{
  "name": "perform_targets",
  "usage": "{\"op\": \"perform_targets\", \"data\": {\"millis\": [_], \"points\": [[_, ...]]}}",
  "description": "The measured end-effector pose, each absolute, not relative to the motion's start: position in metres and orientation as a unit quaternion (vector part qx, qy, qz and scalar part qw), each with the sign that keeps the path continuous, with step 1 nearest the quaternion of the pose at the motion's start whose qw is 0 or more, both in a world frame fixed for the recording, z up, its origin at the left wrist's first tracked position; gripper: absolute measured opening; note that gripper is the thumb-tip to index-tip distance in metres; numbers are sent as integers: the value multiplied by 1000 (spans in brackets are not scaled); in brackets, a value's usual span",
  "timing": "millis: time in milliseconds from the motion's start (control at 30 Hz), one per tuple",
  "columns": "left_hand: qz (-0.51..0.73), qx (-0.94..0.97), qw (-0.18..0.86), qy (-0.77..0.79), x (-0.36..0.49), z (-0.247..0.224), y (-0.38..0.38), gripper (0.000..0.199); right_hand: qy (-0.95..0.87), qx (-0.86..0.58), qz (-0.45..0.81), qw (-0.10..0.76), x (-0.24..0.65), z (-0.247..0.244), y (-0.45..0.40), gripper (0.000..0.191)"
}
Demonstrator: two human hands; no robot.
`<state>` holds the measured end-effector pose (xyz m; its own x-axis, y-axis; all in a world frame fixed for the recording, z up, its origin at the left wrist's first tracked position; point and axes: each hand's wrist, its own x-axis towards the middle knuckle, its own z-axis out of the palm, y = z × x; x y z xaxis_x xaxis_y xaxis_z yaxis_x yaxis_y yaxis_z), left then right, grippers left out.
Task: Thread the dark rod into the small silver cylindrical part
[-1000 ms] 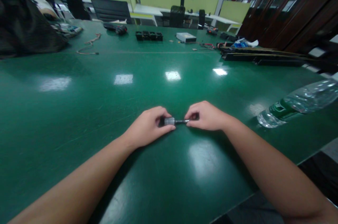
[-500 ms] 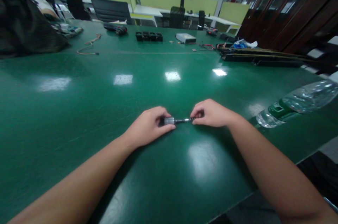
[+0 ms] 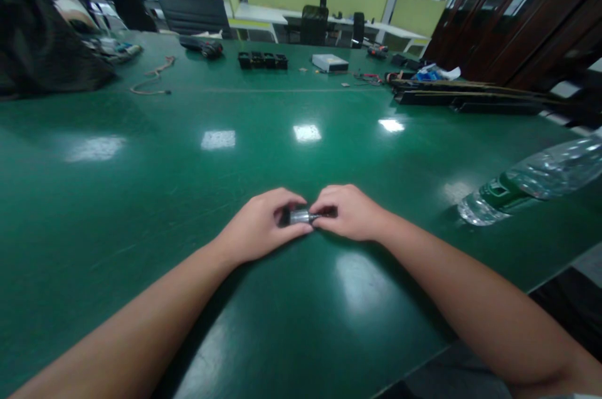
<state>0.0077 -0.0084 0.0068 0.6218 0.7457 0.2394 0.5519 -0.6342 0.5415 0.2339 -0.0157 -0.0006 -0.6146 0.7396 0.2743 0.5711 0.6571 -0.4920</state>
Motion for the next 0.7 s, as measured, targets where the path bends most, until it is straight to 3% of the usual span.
{"op": "perform_targets", "data": {"millis": [700], "points": [[224,866,216,392,9,7,-10,28,-883,-359,187,236,235,2,-17,14]]}}
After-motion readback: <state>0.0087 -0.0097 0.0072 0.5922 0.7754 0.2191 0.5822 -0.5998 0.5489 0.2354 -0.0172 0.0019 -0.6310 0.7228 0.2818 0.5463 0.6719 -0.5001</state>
